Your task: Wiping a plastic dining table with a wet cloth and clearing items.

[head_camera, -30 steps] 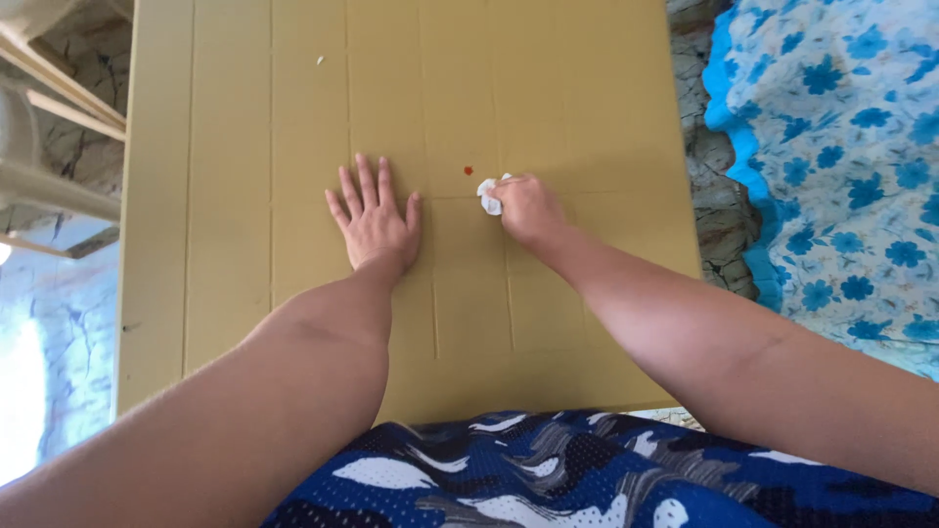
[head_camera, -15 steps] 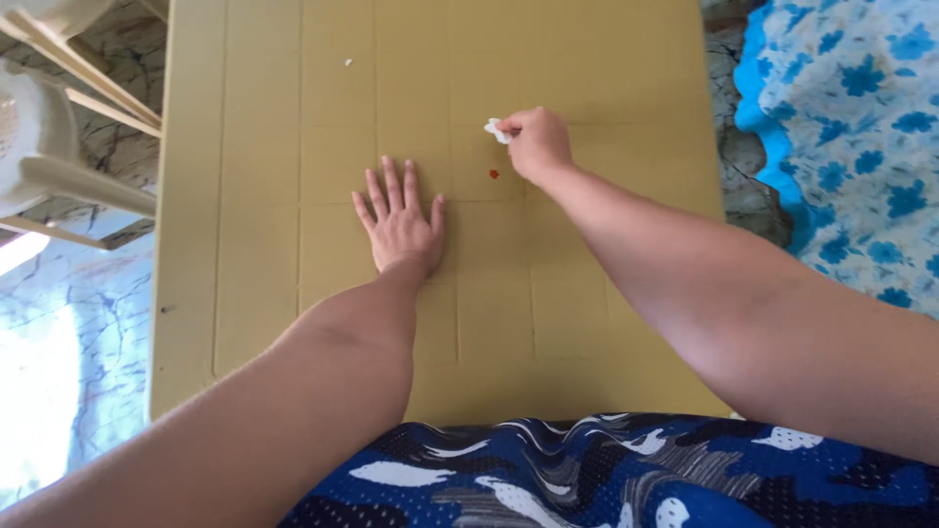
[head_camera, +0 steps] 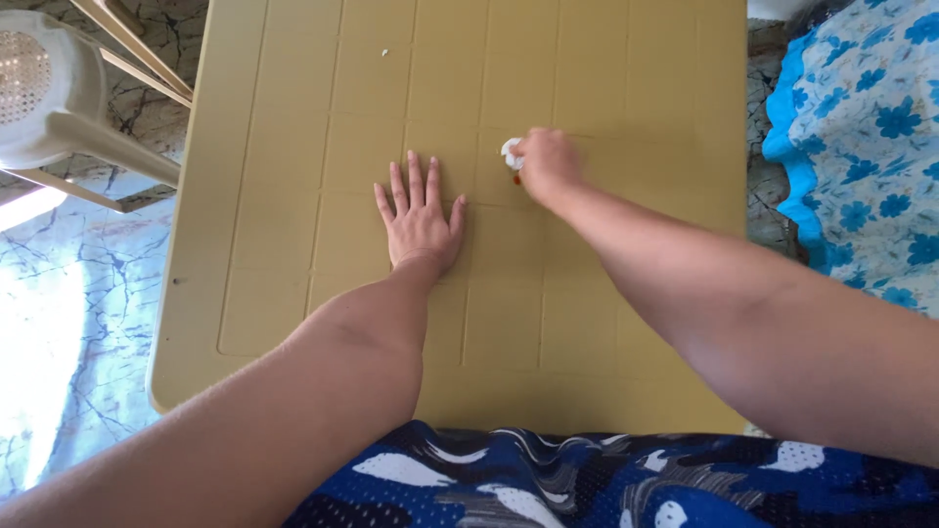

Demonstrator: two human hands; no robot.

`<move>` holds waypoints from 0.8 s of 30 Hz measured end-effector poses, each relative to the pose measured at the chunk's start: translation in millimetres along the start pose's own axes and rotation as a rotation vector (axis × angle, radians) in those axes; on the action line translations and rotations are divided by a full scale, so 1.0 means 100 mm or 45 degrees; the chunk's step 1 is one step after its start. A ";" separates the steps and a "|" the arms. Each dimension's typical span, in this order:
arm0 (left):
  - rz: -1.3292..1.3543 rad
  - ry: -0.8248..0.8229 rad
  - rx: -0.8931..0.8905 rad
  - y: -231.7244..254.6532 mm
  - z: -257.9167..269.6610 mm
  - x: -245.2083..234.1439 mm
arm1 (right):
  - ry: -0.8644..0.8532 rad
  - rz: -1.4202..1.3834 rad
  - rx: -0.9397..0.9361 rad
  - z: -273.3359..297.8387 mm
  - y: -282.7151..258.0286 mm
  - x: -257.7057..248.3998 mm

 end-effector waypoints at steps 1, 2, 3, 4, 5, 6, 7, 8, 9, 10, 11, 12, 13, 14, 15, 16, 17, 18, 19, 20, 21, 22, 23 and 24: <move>0.003 0.004 0.002 0.00 0.00 0.01 | 0.003 0.004 -0.002 0.04 -0.01 0.04; -0.003 0.005 0.004 0.00 0.00 0.01 | -0.002 0.023 -0.011 0.09 -0.03 0.10; -0.010 0.005 0.007 -0.01 0.00 0.02 | -0.008 0.042 -0.020 0.13 -0.05 0.15; -0.008 0.007 0.014 -0.01 -0.01 0.02 | -0.004 0.046 -0.016 0.17 -0.07 0.11; -0.003 0.006 0.011 -0.01 -0.01 0.02 | -0.035 0.025 -0.026 0.22 -0.10 0.09; 0.002 0.000 0.008 0.00 0.00 0.04 | -0.069 0.004 -0.034 0.29 -0.12 0.07; 0.004 -0.002 0.014 0.00 0.01 0.04 | -0.068 0.008 -0.029 0.32 -0.11 0.09; -0.007 0.009 0.016 0.00 0.00 0.03 | -0.052 0.007 -0.042 0.34 -0.10 0.10; -0.019 0.019 0.017 0.00 0.00 0.02 | -0.036 0.007 -0.056 0.36 -0.10 0.11; -0.016 0.018 0.019 0.00 0.00 0.03 | -0.037 0.011 -0.054 0.41 -0.12 0.10; -0.010 0.015 0.018 -0.01 -0.01 0.05 | -0.045 0.013 -0.035 0.45 -0.14 0.09; -0.004 0.010 0.026 -0.01 -0.02 0.06 | -0.050 0.017 -0.009 0.50 -0.16 0.07; -0.002 0.007 0.037 -0.02 -0.03 0.07 | -0.048 0.023 0.001 0.55 -0.18 0.07; -0.034 0.012 0.044 -0.02 -0.04 0.09 | -0.093 0.038 0.031 0.60 -0.19 0.09; -0.066 0.018 0.052 -0.01 -0.05 0.11 | -0.137 0.052 0.062 0.65 -0.20 0.10; -0.060 0.012 0.061 0.00 -0.02 0.09 | -0.139 0.059 0.072 0.63 -0.26 0.00; -0.036 0.020 0.053 0.01 0.00 0.07 | -0.343 0.023 0.217 0.63 -0.29 -0.04; -0.014 0.028 0.050 0.02 0.02 0.04 | -0.543 -0.018 0.366 0.65 -0.31 -0.09; -0.012 0.022 0.065 0.06 0.03 0.05 | -0.541 -0.015 0.382 0.69 -0.36 -0.26; -0.011 0.015 0.049 0.04 0.03 0.03 | -0.593 -0.361 0.611 0.73 -0.41 -0.38; -0.011 0.008 0.033 0.03 0.03 0.01 | -0.636 -0.713 0.834 0.77 -0.49 -0.49; -0.013 0.005 0.034 0.02 0.02 0.02 | -0.637 -0.716 0.837 0.77 -0.27 -0.07; -0.019 0.012 0.032 0.01 0.01 0.04 | -0.592 -1.368 1.043 0.80 -0.07 0.40; -0.026 0.018 0.032 0.01 0.01 0.05 | -0.509 -2.026 1.224 0.83 0.10 0.86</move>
Point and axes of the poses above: each hand's wrist, its own z-axis away from the middle knuckle, its own x-axis out of the palm, y = z × x, the point moved 4 cm from there along -z, towards the middle knuckle, and after that the axes turned 8 degrees about z, right-handed, at the moved point
